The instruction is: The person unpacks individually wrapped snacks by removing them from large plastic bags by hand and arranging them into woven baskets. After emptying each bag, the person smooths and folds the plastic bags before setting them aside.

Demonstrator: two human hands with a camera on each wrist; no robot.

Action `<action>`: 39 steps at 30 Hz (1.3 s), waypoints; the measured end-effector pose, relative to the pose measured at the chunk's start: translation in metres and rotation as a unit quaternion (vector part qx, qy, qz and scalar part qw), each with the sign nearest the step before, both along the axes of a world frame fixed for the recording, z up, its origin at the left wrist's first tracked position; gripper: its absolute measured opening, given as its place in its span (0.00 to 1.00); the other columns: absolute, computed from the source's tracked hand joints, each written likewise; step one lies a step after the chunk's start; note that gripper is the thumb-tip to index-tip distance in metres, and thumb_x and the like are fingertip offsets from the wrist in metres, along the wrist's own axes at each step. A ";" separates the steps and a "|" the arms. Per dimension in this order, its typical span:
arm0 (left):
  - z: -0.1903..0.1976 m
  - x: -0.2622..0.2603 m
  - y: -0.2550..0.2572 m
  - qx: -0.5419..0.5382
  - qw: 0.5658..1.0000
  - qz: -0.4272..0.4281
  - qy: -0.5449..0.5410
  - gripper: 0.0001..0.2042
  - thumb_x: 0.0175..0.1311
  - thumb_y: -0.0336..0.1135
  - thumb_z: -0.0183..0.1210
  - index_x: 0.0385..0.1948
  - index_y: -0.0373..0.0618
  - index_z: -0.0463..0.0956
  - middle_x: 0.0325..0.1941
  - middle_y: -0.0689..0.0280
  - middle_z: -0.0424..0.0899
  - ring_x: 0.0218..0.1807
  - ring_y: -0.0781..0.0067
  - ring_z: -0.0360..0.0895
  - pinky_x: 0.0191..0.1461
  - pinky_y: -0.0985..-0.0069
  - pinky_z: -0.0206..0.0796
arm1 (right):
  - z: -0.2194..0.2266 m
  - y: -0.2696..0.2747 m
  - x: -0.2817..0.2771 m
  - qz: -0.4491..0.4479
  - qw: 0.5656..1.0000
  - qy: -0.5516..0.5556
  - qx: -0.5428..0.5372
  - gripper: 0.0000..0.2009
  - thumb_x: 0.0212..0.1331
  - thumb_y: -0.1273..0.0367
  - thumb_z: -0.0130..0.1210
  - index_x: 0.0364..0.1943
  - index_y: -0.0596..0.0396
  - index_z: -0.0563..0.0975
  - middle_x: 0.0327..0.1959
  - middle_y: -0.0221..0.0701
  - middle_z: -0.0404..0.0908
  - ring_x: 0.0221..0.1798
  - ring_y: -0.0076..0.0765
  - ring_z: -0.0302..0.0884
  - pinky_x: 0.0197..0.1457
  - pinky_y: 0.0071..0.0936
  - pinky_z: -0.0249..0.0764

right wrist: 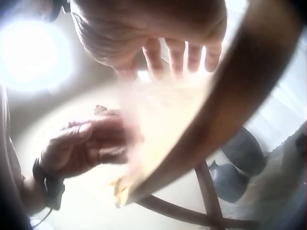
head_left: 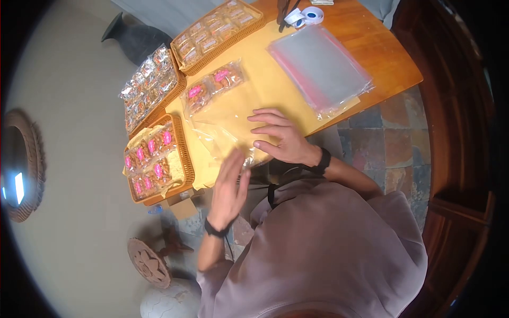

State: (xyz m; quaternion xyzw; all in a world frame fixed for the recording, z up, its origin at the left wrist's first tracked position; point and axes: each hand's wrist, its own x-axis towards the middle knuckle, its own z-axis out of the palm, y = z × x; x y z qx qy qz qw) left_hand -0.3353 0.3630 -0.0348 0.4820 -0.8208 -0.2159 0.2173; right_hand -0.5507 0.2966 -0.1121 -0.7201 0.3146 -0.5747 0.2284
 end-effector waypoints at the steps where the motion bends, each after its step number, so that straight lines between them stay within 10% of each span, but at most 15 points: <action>1: 0.007 0.004 0.017 0.039 0.998 0.015 0.052 0.16 0.73 0.26 0.55 0.58 0.31 0.77 0.60 0.43 0.81 0.64 0.44 0.79 0.68 0.60 0.70 | 0.012 0.001 -0.005 -0.002 1.000 0.000 0.000 0.10 0.55 0.75 0.68 0.41 0.61 0.84 0.59 0.40 0.83 0.67 0.51 0.75 0.64 0.44 0.75; 5: -0.049 0.038 0.059 0.130 0.974 0.110 0.147 0.14 0.72 0.28 0.57 0.56 0.33 0.80 0.54 0.48 0.86 0.53 0.53 0.86 0.59 0.65 0.76 | 0.114 0.019 -0.042 0.181 0.976 -0.107 -0.052 0.08 0.57 0.75 0.66 0.39 0.62 0.83 0.49 0.44 0.85 0.61 0.53 0.79 0.60 0.47 0.77; 7: -0.108 0.063 0.068 0.295 0.904 0.248 0.186 0.16 0.70 0.28 0.59 0.56 0.32 0.79 0.53 0.48 0.87 0.50 0.58 0.87 0.57 0.68 0.76 | 0.151 0.030 -0.020 0.385 0.832 -0.382 -0.114 0.09 0.68 0.67 0.61 0.34 0.59 0.84 0.41 0.39 0.88 0.45 0.43 0.85 0.47 0.42 0.81; 10: -0.193 0.093 0.082 0.248 0.922 0.276 0.111 0.20 0.68 0.33 0.63 0.58 0.31 0.78 0.51 0.49 0.87 0.47 0.61 0.86 0.52 0.70 0.76 | 0.184 0.048 -0.049 0.460 0.791 -0.403 -0.022 0.08 0.65 0.71 0.60 0.30 0.61 0.82 0.35 0.42 0.86 0.39 0.45 0.84 0.41 0.43 0.81; 16: -0.221 0.085 0.095 0.306 0.856 0.338 0.244 0.24 0.68 0.37 0.65 0.58 0.26 0.75 0.50 0.49 0.87 0.50 0.65 0.82 0.56 0.71 0.72 | 0.261 0.095 -0.077 0.640 0.604 -0.429 0.203 0.10 0.55 0.83 0.56 0.17 0.66 0.78 0.18 0.51 0.79 0.21 0.52 0.80 0.24 0.47 0.79; 37: -0.238 0.082 0.084 0.291 0.886 0.324 0.158 0.23 0.66 0.38 0.64 0.55 0.28 0.78 0.51 0.46 0.83 0.51 0.54 0.81 0.57 0.63 0.73 | 0.242 0.069 -0.053 0.730 0.469 -0.422 0.263 0.08 0.53 0.86 0.55 0.20 0.69 0.80 0.19 0.49 0.81 0.21 0.50 0.81 0.25 0.45 0.81; 39: -0.239 0.085 0.087 0.279 0.883 0.334 0.175 0.22 0.67 0.38 0.63 0.55 0.28 0.78 0.52 0.45 0.83 0.53 0.51 0.80 0.59 0.61 0.72 | 0.237 0.085 -0.072 0.700 0.516 -0.432 0.240 0.08 0.54 0.86 0.55 0.20 0.69 0.81 0.20 0.48 0.82 0.22 0.48 0.83 0.25 0.42 0.81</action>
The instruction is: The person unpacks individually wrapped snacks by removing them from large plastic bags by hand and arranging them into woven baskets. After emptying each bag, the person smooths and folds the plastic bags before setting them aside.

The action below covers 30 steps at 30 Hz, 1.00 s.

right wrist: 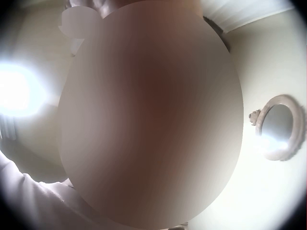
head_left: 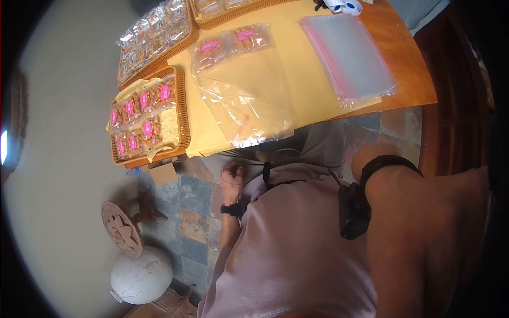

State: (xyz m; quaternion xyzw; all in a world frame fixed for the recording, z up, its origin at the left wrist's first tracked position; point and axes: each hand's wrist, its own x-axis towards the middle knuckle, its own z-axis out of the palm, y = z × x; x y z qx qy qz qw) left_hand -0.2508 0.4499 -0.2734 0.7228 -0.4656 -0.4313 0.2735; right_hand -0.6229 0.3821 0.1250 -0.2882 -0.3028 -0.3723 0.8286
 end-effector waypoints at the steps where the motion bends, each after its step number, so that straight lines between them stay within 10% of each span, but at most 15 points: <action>1: 0.009 -0.001 -0.002 -0.027 0.997 -0.024 -0.065 0.21 0.67 0.38 0.62 0.55 0.29 0.78 0.53 0.44 0.82 0.55 0.47 0.78 0.62 0.58 0.70 | -0.003 0.009 -0.012 -0.062 0.998 0.006 -0.006 0.08 0.55 0.86 0.56 0.20 0.69 0.81 0.20 0.48 0.83 0.23 0.45 0.84 0.25 0.39 0.81; 17: 0.011 -0.008 0.007 -0.093 0.964 -0.100 -0.230 0.20 0.66 0.36 0.60 0.55 0.31 0.75 0.60 0.42 0.76 0.63 0.36 0.69 0.69 0.49 0.62 | -0.006 -0.044 0.064 -0.152 0.945 -0.172 -0.233 0.10 0.61 0.78 0.62 0.20 0.56 0.83 0.21 0.28 0.87 0.22 0.29 0.84 0.30 0.29 0.85; 30: 0.021 -0.006 0.026 -0.097 0.973 -0.101 -0.186 0.20 0.67 0.35 0.60 0.57 0.33 0.76 0.59 0.44 0.78 0.62 0.40 0.73 0.67 0.53 0.67 | -0.032 -0.034 0.054 -0.477 0.777 -0.206 -0.355 0.17 0.67 0.64 0.63 0.19 0.52 0.80 0.20 0.25 0.85 0.21 0.31 0.82 0.36 0.37 0.81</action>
